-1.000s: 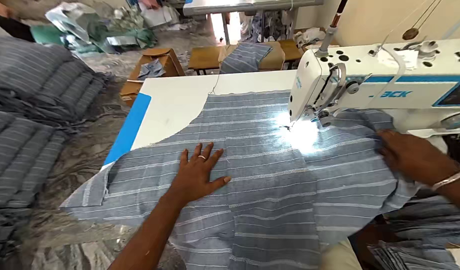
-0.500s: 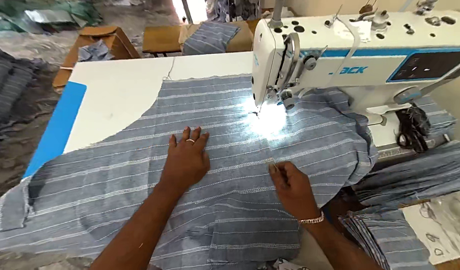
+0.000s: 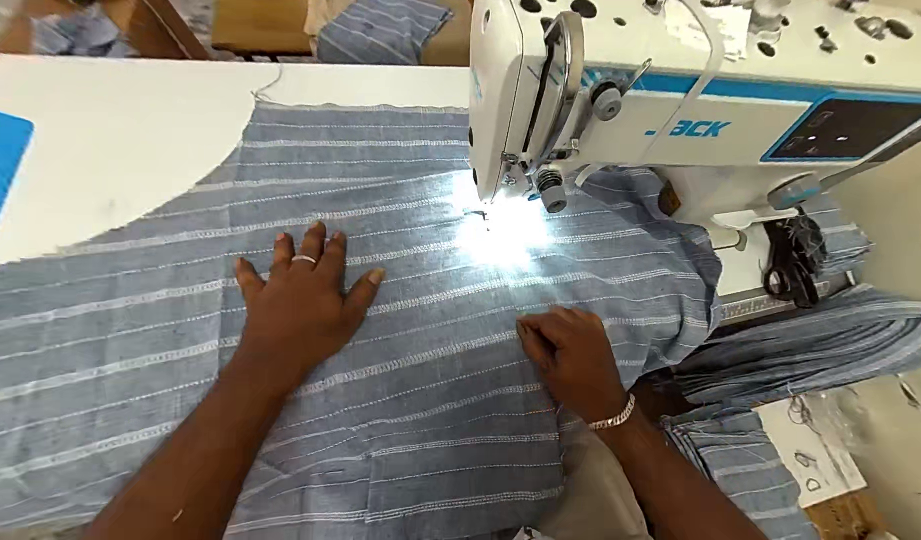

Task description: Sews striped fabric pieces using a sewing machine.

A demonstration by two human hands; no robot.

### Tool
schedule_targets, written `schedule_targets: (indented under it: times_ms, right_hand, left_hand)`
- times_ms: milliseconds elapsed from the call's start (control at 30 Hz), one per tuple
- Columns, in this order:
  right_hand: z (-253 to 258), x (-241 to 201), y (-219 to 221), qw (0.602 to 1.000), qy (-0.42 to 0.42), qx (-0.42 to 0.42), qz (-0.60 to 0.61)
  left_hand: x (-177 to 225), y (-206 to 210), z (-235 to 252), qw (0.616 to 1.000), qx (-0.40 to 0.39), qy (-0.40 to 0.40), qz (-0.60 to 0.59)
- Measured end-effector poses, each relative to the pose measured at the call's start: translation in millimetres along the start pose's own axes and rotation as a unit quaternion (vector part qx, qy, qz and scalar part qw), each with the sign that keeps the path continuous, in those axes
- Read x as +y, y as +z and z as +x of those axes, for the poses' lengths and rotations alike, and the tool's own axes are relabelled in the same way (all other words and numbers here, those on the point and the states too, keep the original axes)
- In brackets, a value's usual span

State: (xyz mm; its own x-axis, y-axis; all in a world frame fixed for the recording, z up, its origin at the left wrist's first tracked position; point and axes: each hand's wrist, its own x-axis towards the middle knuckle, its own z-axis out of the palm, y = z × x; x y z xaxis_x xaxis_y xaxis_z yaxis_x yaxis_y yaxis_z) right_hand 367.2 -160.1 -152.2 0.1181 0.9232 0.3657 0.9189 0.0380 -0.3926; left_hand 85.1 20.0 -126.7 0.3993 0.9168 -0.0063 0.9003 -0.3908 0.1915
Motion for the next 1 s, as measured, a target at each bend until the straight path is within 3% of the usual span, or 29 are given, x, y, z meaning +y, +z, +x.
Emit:
schedule_targets:
  times_ms: [267,367,433,500,567,633,733,800,867,933,1000]
  right_hand:
    - [63.1,27.3,13.5,0.998,-0.046,-0.028,0.022]
    - [87.1,31.2,14.7,0.996,-0.070,-0.049,0.013]
    - [84.1,16.3,-4.6,0.996,-0.039,-0.066,-0.038]
    - [62.1,5.5,-31.8,0.997,0.021,-0.054,-0.055]
    - [47.4,35.1,-41.3,0.995,0.049,-0.064,-0.064]
    - [50.6,102.4,-42.5,0.988,0.039,-0.104,-0.106]
    - [90.8,166.9,-63.4,0.988,-0.010,-0.102,-0.119]
    - [103.7,149.4,-74.2,0.987,-0.016,-0.088,-0.135]
    - [108.6,97.5,-65.1,0.996,0.004,-0.028,-0.082]
    - [108.5,40.2,-43.0,0.996,0.084,-0.026,0.032]
    - [106.1,-3.7,-11.7,0.971,0.174,-0.075,0.144]
  left_hand:
    - [-13.1,-9.2,69.1,1.000,-0.009,-0.006,-0.007]
    - [-18.6,-11.8,87.8,0.997,0.069,0.030,-0.008]
    - [-13.9,-21.1,85.3,0.989,0.136,0.050,0.004]
    - [-6.0,-28.5,63.8,0.991,0.131,0.021,0.003]
    - [-7.2,-29.1,30.9,0.998,0.064,-0.022,0.008]
    - [-18.6,-15.0,7.5,0.998,0.011,-0.054,0.009]
    - [-34.1,-4.8,-4.8,0.997,0.036,-0.060,-0.029]
    - [-37.2,-6.9,-8.3,0.992,0.077,-0.055,-0.079]
    - [-43.0,-18.3,-7.3,0.983,0.129,-0.076,-0.106]
    - [-36.9,-30.9,-3.0,0.977,0.161,-0.075,-0.122]
    - [-20.5,-32.0,-0.8,0.984,0.129,-0.033,-0.121]
